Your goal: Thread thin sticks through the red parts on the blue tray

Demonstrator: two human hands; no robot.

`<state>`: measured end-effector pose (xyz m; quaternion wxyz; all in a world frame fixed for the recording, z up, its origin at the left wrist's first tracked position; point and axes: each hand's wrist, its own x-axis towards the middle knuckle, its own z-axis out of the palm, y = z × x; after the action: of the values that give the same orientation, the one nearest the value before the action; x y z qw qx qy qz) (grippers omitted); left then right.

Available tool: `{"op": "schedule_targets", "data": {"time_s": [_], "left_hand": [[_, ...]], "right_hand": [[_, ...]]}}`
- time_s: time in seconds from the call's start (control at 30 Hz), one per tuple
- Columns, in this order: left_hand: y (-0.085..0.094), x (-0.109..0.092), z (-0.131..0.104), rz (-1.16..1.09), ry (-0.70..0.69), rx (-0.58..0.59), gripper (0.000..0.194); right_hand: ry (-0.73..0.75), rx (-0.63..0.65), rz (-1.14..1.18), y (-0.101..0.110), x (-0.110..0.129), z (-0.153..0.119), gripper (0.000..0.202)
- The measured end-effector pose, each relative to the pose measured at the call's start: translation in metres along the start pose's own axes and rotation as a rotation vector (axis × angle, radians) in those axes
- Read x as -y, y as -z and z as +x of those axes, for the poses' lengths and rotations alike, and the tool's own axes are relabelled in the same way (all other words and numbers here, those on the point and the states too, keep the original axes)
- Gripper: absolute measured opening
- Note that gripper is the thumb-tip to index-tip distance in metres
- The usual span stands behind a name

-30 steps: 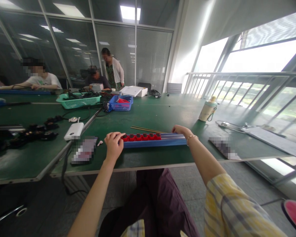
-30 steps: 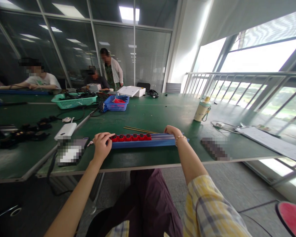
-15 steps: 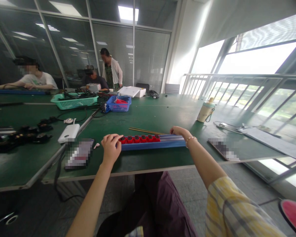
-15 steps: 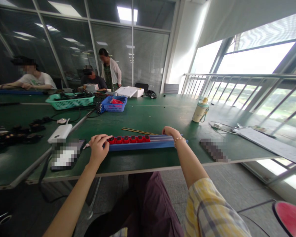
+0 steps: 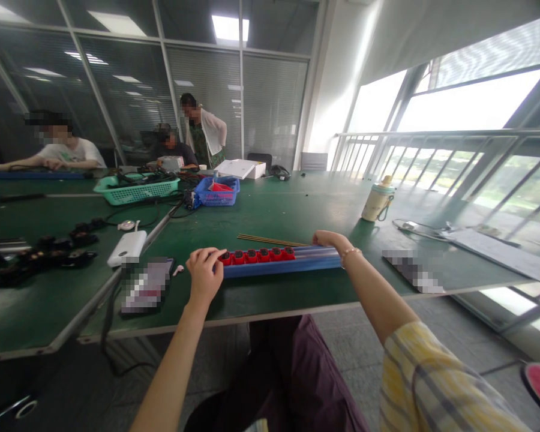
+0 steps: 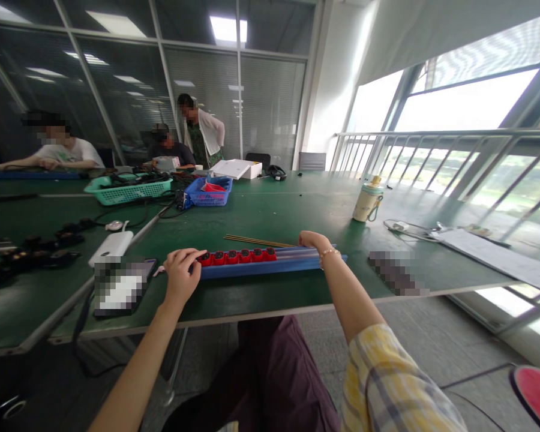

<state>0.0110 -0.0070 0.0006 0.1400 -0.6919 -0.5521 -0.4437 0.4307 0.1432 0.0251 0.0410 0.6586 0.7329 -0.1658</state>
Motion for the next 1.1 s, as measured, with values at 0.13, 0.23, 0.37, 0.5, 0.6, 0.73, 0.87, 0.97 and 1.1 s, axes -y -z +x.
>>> {"op": "schedule_targets", "data": {"time_s": [0.13,0.23,0.37,0.5,0.6,0.73,0.87,0.97,1.1], "left_hand": [[0.0,0.0,0.0,-0.003,0.007,0.006,0.035],[-0.001,0.0,0.0,-0.001,0.003,0.008,0.036],[-0.001,0.001,0.0,0.005,-0.006,0.007,0.036],[-0.001,0.0,0.001,0.006,-0.003,0.002,0.035],[-0.001,-0.001,0.002,0.008,0.004,-0.003,0.035],[-0.001,-0.001,0.001,0.01,-0.003,-0.005,0.035],[-0.001,0.001,0.0,0.016,-0.011,-0.015,0.035],[-0.001,0.003,-0.001,0.013,-0.017,-0.018,0.035],[0.001,0.002,-0.002,0.005,-0.021,-0.022,0.036]], "right_hand": [[0.018,0.015,-0.002,0.001,-0.001,-0.002,0.024],[0.031,0.016,-0.006,-0.001,-0.003,0.0,0.025],[0.043,-0.028,-0.001,-0.005,-0.007,0.003,0.022],[0.04,-0.123,0.012,-0.011,-0.01,0.001,0.024],[0.041,-0.2,0.031,-0.014,-0.009,-0.003,0.029],[0.084,-0.257,0.052,-0.017,-0.006,-0.012,0.03],[0.112,-0.341,0.066,-0.018,-0.001,-0.024,0.032],[0.033,-0.457,0.046,-0.017,0.004,-0.035,0.033],[0.015,-0.711,0.03,-0.018,0.016,-0.053,0.035]]}}
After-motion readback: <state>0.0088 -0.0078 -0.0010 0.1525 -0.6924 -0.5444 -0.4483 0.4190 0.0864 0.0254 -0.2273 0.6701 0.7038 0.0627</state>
